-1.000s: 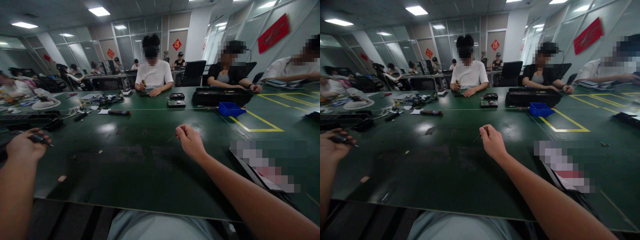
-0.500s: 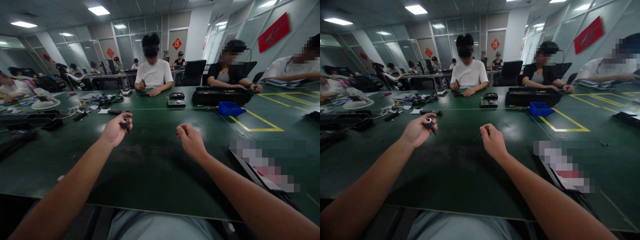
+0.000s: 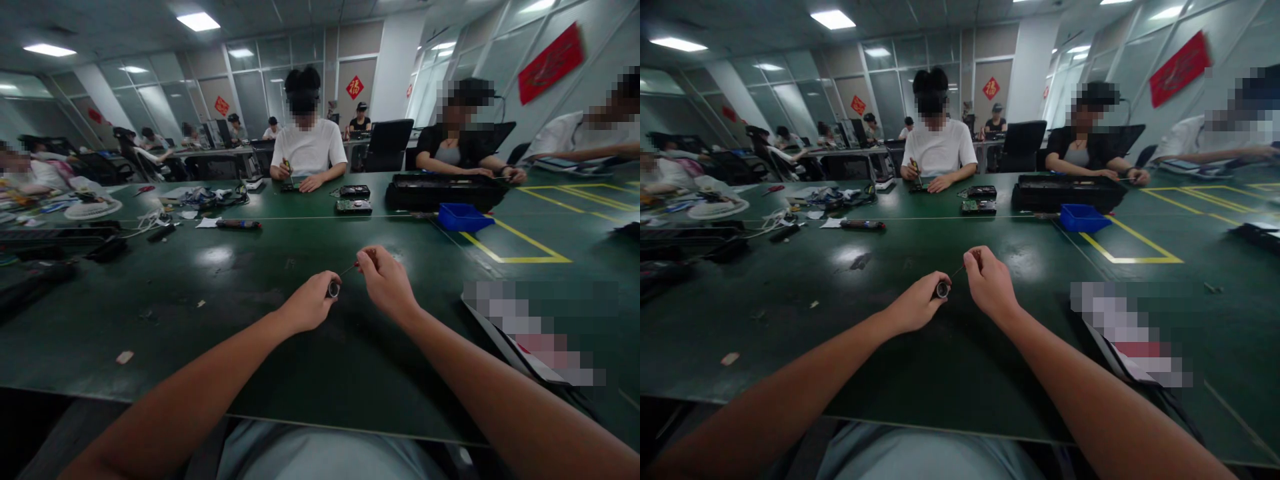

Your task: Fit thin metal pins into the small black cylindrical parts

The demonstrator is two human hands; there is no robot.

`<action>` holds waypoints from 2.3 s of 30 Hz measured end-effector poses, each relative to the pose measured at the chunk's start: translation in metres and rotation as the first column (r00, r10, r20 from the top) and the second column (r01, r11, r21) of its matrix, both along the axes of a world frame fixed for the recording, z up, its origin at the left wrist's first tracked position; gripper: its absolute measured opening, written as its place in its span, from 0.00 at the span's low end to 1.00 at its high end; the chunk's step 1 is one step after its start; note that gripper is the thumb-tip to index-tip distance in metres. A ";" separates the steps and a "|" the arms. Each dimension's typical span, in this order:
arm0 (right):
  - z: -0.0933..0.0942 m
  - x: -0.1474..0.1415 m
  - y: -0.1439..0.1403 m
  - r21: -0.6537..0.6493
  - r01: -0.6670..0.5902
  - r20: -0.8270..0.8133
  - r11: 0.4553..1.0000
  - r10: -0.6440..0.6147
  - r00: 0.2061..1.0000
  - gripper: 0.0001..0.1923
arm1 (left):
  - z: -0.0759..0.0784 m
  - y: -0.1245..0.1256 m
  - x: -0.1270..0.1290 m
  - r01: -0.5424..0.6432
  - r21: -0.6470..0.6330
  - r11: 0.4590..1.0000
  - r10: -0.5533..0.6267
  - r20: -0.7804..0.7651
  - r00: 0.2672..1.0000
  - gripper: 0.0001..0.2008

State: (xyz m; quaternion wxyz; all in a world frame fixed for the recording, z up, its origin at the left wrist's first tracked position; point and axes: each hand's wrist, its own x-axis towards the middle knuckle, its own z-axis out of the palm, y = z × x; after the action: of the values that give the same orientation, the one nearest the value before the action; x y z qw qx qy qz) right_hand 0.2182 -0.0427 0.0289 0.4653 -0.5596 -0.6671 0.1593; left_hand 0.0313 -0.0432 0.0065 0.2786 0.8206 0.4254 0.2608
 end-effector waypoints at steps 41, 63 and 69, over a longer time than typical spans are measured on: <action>0.006 -0.003 -0.011 0.046 -0.113 0.037 0.993 0.111 0.993 0.12 | -0.011 0.028 -0.029 -0.093 0.088 0.992 0.087 0.077 0.993 0.20; 0.002 -0.005 -0.009 0.005 -0.123 0.096 0.992 0.122 0.988 0.17 | -0.006 0.026 -0.029 -0.110 0.086 0.990 0.102 0.094 0.990 0.19; 0.004 -0.006 -0.009 -0.002 -0.097 0.076 0.995 0.097 0.992 0.18 | -0.005 0.026 -0.030 -0.104 0.076 0.992 0.097 0.081 0.992 0.19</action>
State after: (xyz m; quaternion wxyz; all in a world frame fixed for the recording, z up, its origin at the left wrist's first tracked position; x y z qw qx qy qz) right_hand 0.2124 -0.0520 0.0326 0.4319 -0.5319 -0.7108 0.1595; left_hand 0.0017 -0.0169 0.0017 0.2482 0.7980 0.4442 0.3229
